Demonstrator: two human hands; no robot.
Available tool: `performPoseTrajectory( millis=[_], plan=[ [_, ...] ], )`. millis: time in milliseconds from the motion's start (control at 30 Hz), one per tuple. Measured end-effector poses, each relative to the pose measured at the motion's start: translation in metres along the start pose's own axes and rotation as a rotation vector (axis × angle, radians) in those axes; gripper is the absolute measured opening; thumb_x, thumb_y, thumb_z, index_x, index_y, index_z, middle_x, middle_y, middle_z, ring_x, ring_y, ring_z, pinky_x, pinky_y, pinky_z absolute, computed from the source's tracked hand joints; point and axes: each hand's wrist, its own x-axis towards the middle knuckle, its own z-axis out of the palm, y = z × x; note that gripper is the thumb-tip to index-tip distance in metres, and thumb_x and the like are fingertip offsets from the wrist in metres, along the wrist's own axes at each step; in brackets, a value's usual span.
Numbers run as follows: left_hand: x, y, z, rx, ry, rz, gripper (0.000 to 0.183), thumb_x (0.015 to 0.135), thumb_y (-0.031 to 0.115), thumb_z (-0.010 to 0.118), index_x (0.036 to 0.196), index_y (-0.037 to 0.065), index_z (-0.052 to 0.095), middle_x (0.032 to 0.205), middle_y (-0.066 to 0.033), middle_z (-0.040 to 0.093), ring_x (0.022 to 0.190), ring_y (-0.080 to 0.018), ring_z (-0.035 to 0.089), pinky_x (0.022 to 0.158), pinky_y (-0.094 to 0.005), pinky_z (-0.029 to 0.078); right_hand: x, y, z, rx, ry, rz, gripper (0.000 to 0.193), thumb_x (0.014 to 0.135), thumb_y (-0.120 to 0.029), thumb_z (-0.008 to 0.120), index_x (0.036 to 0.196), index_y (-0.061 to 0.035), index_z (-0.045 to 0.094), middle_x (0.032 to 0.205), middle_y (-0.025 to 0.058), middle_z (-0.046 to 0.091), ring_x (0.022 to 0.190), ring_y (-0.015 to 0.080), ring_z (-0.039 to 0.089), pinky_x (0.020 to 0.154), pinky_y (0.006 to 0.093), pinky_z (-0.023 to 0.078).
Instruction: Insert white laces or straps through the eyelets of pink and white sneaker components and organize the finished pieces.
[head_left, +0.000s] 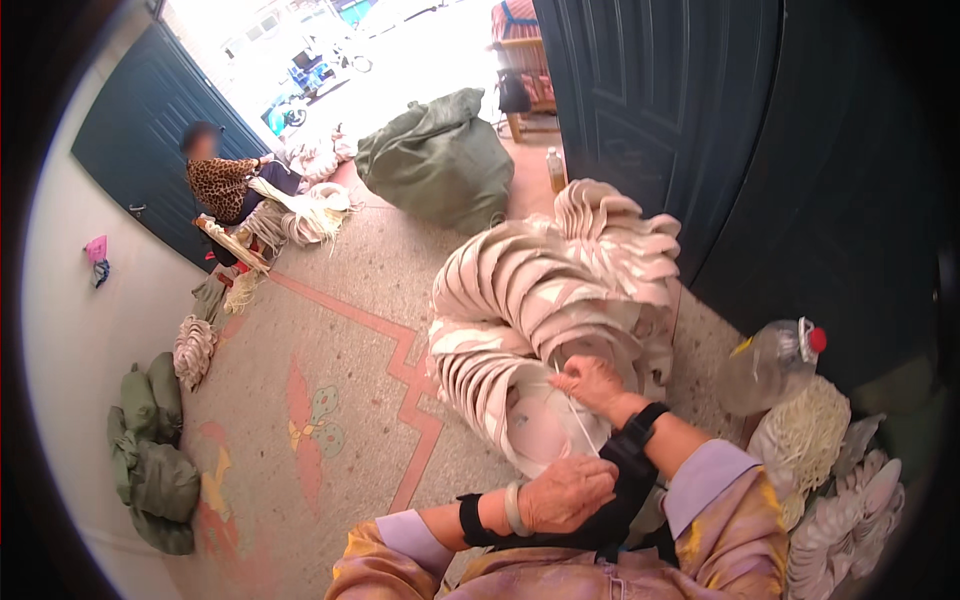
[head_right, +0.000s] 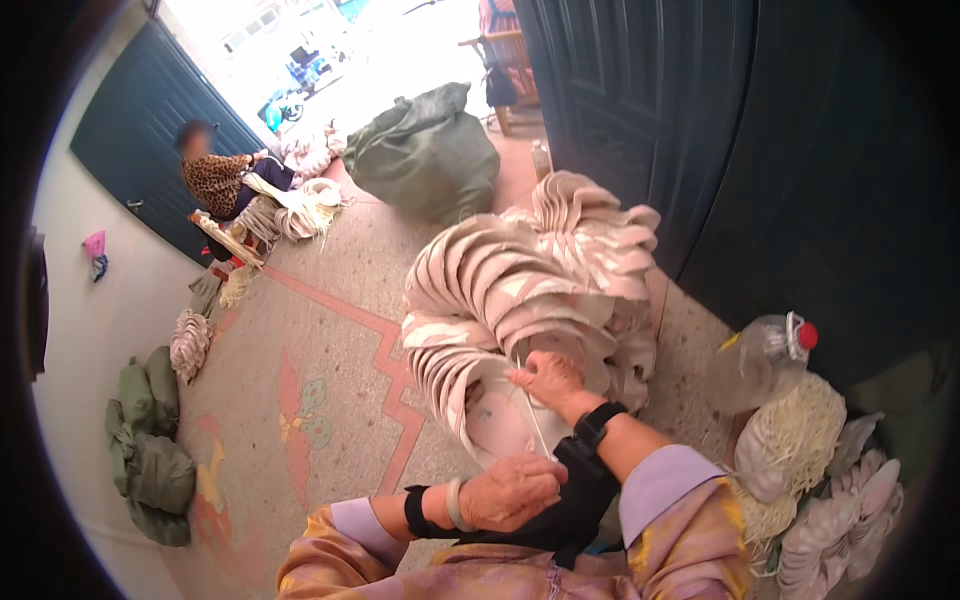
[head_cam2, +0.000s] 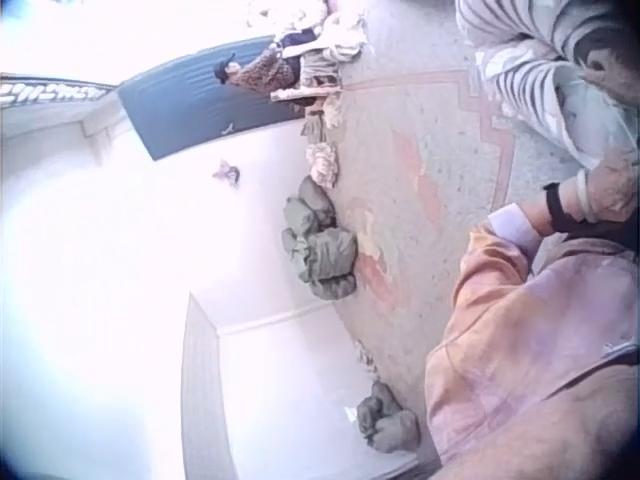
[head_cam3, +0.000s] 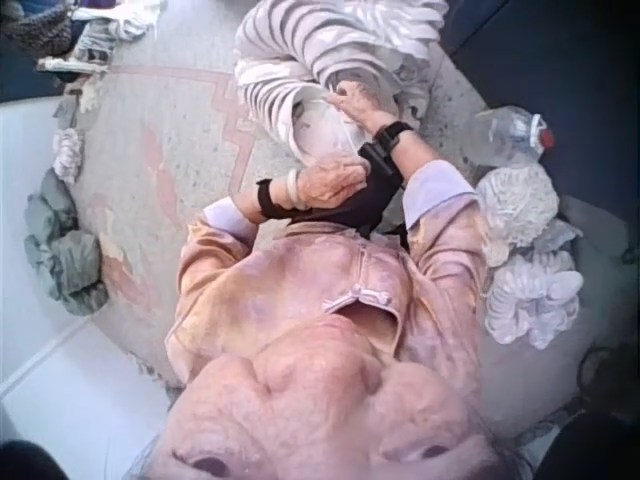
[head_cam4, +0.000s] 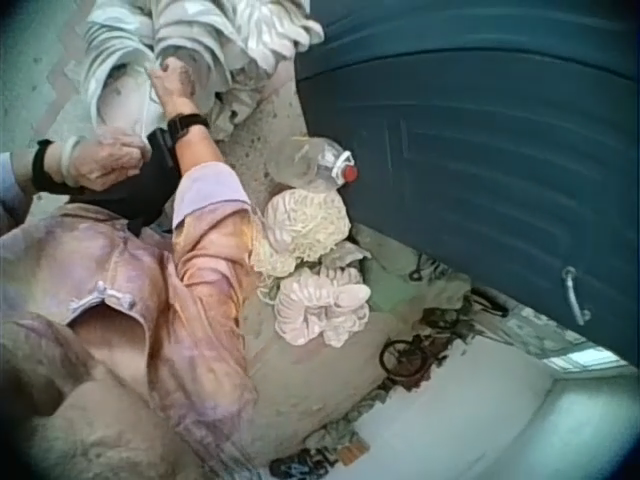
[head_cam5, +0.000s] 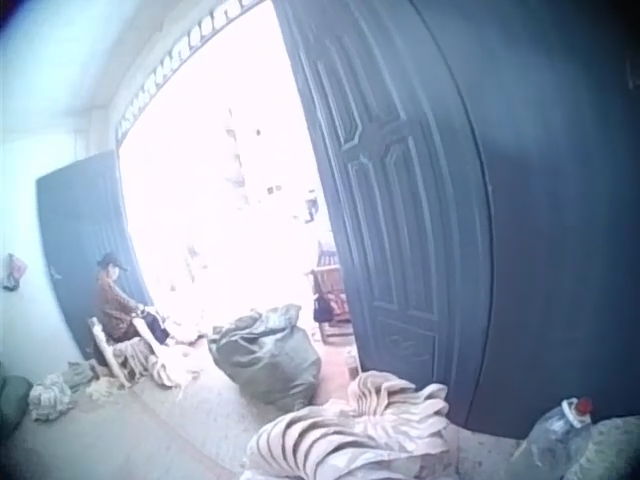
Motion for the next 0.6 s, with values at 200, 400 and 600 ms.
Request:
performPoseTrajectory(
  millis=[200, 400, 600],
  plan=[
    [-0.009, -0.006, -0.006, 0.005, -0.060, -0.046, 0.012, 0.078, 0.005, 0.054, 0.086, 0.000, 0.047, 0.092, -0.0141, 0.053, 0.076, -0.0312, 0.053, 0.069, -0.0377, 0.043, 0.017, -0.001, 0.016, 0.014, 0.029, 0.100, 0.022, 0.065, -0.025, 0.056, 0.070, -0.0039, 0.062, 0.074, 0.0155, 0.062, 0.070, 0.0305, 0.059, 0.067, 0.0375, 0.047],
    [-0.008, -0.036, -0.016, 0.015, 0.341, -0.293, 0.023, 0.078, 0.013, 0.060, 0.092, -0.001, 0.048, 0.097, -0.0160, 0.052, 0.085, -0.0313, 0.053, 0.076, -0.0350, 0.042, 0.022, -0.009, 0.011, 0.357, -0.141, 0.252, 0.016, 0.073, -0.018, 0.058, 0.075, -0.0018, 0.058, 0.062, 0.0080, 0.059, 0.052, 0.0136, 0.056, 0.045, 0.0261, 0.043],
    [0.000, -0.115, 0.003, 0.220, 0.566, -0.502, 0.043, 0.082, 0.030, 0.057, 0.110, -0.001, 0.045, 0.107, -0.0181, 0.051, 0.097, -0.0321, 0.050, 0.083, -0.0383, 0.039, 0.025, 0.015, 0.022, 0.542, -0.017, 0.237, 0.012, 0.072, -0.015, 0.060, 0.074, -0.0026, 0.059, 0.059, 0.0051, 0.057, 0.050, 0.0104, 0.054, 0.043, 0.0258, 0.042]
  ],
)
